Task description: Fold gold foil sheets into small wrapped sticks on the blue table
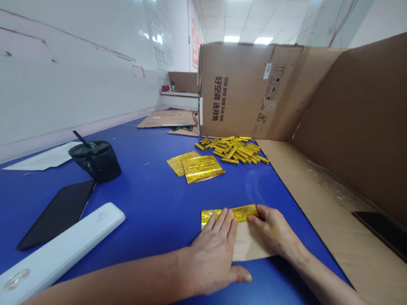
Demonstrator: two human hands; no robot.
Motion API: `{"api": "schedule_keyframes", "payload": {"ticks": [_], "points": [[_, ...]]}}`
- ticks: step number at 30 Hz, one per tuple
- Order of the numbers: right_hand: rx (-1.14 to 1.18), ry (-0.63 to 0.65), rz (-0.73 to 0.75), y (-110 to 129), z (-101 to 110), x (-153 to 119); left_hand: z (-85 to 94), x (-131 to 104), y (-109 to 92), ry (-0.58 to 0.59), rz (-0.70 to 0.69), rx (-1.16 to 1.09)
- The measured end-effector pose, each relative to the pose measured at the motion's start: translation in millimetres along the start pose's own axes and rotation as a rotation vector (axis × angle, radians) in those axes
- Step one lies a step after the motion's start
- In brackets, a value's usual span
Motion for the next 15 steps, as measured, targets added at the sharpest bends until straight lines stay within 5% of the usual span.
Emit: {"api": "schedule_keyframes", "payload": {"ticks": [6,11,15], "points": [[-0.243,-0.254,0.208,17,14,-10,-1.6,2,-2,-0.001,-0.001,0.008],[-0.238,0.214,0.461,34,-2,-22,-1.0,1,-3,-0.022,-0.037,-0.023],[-0.28,0.308,0.395,26,1,-25,-0.2,0,-1,-0.026,-0.014,-0.027]]}}
Point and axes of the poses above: each hand's wrist, its own x-axis towards the middle knuckle, its own z-axis out of the back of the hand, y = z × x, the point moved 2 cm from there along x, towards the middle knuckle, and after that the axes turned 3 degrees about -x, right-handed, at the moved point
